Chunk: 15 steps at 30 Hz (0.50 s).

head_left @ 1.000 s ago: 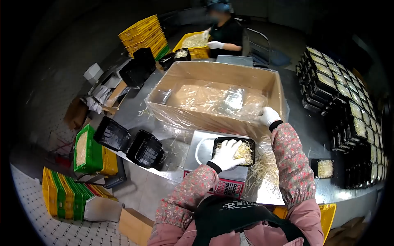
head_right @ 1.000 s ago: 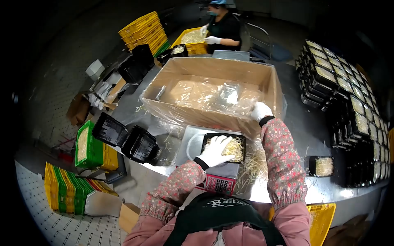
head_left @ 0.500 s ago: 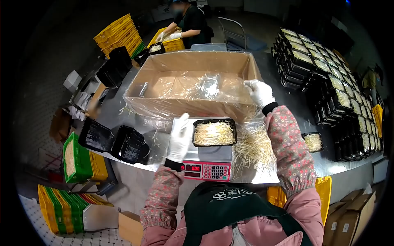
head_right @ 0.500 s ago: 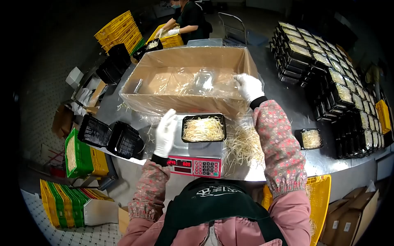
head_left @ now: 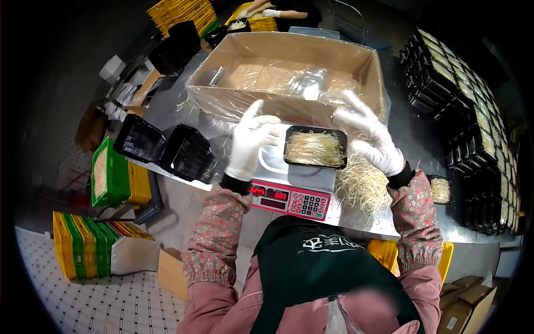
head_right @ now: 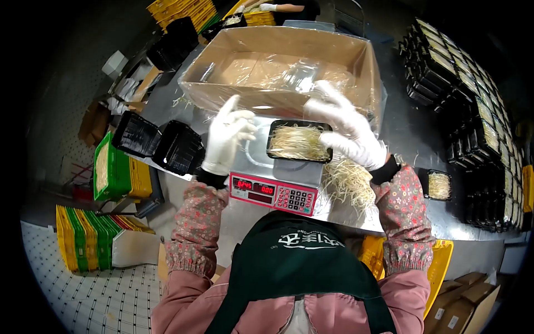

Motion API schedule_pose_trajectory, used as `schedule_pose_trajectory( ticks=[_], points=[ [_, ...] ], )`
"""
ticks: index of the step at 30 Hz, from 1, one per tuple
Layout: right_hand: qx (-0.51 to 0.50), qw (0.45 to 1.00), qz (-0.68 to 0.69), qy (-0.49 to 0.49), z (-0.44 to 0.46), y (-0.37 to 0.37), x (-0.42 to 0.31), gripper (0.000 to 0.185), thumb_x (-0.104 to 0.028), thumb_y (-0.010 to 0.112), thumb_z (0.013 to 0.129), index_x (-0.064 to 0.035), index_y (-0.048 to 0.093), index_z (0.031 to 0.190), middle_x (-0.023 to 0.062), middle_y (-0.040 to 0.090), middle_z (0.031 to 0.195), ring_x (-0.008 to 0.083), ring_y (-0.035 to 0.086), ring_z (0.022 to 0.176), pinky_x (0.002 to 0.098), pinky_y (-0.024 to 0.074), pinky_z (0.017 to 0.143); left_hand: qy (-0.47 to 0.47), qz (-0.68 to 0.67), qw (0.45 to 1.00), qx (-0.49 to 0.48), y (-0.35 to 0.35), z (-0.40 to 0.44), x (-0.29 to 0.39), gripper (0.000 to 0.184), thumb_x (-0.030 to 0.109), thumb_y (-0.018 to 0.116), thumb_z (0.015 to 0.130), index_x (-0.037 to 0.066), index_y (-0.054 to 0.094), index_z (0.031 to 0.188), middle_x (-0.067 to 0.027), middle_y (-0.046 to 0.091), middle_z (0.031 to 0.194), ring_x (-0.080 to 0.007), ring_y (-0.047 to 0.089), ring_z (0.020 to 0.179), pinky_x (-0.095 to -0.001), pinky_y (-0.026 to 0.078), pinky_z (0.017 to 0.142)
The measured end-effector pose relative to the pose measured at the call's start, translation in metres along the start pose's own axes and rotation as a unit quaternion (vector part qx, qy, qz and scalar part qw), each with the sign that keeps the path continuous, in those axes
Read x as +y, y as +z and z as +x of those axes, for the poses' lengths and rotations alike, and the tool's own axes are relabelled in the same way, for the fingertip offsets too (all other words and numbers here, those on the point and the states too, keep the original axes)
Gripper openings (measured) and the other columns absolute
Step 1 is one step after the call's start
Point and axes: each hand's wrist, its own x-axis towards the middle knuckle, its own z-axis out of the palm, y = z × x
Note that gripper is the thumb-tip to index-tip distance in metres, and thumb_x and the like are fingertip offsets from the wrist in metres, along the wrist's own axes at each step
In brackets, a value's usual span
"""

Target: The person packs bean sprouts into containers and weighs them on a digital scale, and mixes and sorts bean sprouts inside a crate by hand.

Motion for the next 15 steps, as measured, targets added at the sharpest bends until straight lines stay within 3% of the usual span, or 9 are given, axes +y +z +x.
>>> schedule_pose_trajectory(
  ticks=[2,3,4,6,8,9,10,13,15],
  points=[
    [0.151,0.982,-0.077,0.079,-0.015,0.011,0.025,0.065,-0.013,0.070,0.090,-0.0017,0.041,0.147,0.0121,0.037,0.156,0.0236,0.037,0.141,0.0373,0.0318,0.115,-0.004,0.041,0.999,-0.017,0.017,-0.012,-0.012,0.063,-0.001,0.058,0.092,-0.005,0.031,0.148,-0.0113,0.065,0.100,-0.0167,0.067,0.079,-0.0276,0.059,0.067],
    [0.207,0.971,0.022,0.117,-0.026,0.017,0.050,0.065,-0.006,0.067,0.091,-0.0021,0.038,0.148,0.0123,0.041,0.153,0.0189,0.045,0.134,0.0321,0.0383,0.109,-0.027,0.049,0.998,-0.028,0.022,-0.014,-0.021,0.060,-0.001,0.057,0.091,-0.004,0.034,0.147,-0.0108,0.065,0.099,-0.0166,0.067,0.079,-0.0275,0.059,0.068],
    [0.193,0.966,-0.112,0.132,-0.039,0.013,0.069,0.061,-0.006,0.067,0.091,-0.0011,0.042,0.146,0.0120,0.048,0.148,0.0171,0.051,0.127,0.0304,0.0440,0.103,-0.048,0.057,0.996,-0.040,0.022,-0.014,-0.036,0.057,-0.002,0.057,0.091,-0.003,0.038,0.145,-0.0103,0.065,0.099,-0.0164,0.067,0.080,-0.0274,0.059,0.069],
    [0.192,0.954,-0.081,0.217,-0.056,0.015,0.106,0.051,-0.011,0.067,0.092,-0.0048,0.051,0.140,0.0162,0.063,0.130,0.0211,0.062,0.117,0.0324,0.0508,0.093,-0.054,0.184,0.981,-0.035,0.014,-0.007,-0.073,0.044,0.003,0.059,0.092,0.004,0.052,0.135,-0.0086,0.066,0.097,-0.0173,0.066,0.081,-0.0286,0.056,0.069],
    [0.195,0.929,-0.228,0.218,-0.069,0.012,0.150,0.038,-0.018,0.066,0.094,-0.0092,0.059,0.130,0.0192,0.070,0.110,0.0310,0.069,0.102,0.0364,0.0532,0.085,0.103,0.505,0.857,0.009,0.007,0.007,-0.104,0.034,0.011,0.061,0.092,0.008,0.060,0.126,-0.0095,0.067,0.098,-0.0218,0.066,0.082,-0.0331,0.053,0.072],
    [0.194,0.905,-0.322,0.201,-0.062,0.015,0.145,0.032,-0.026,0.064,0.095,-0.0114,0.061,0.124,0.0210,0.070,0.098,0.0381,0.068,0.092,0.0405,0.0536,0.080,0.176,0.573,0.799,0.050,0.010,0.013,-0.108,0.029,0.020,0.063,0.092,0.011,0.064,0.120,-0.0100,0.067,0.097,-0.0279,0.065,0.084,-0.0372,0.052,0.078],
    [0.176,0.883,-0.372,0.225,-0.059,0.016,0.151,0.032,-0.030,0.061,0.096,-0.0099,0.063,0.120,0.0208,0.070,0.100,0.0383,0.067,0.092,0.0430,0.0532,0.080,0.191,0.633,0.747,0.069,0.012,0.019,-0.106,0.029,0.027,0.061,0.093,0.012,0.065,0.118,-0.0095,0.067,0.098,-0.0300,0.064,0.088,-0.0390,0.052,0.079],
    [0.162,0.878,-0.334,0.301,-0.049,0.025,0.162,0.032,-0.034,0.057,0.097,-0.0094,0.065,0.115,0.0219,0.069,0.099,0.0399,0.066,0.096,0.0450,0.0521,0.083,0.101,0.689,0.716,0.050,-0.018,0.036,-0.149,0.031,0.033,0.055,0.096,0.013,0.066,0.117,-0.0117,0.066,0.105,-0.0329,0.063,0.096,-0.0424,0.052,0.083],
    [0.212,0.912,-0.196,0.292,-0.051,0.026,0.175,0.029,-0.028,0.063,0.096,-0.0038,0.065,0.111,0.0133,0.072,0.094,0.0258,0.068,0.087,0.0358,0.0523,0.081,0.047,0.579,0.812,0.052,-0.024,0.036,-0.150,0.033,0.033,0.057,0.095,0.007,0.068,0.112,-0.0152,0.069,0.100,-0.0369,0.064,0.094,-0.0438,0.051,0.084]
  ],
)
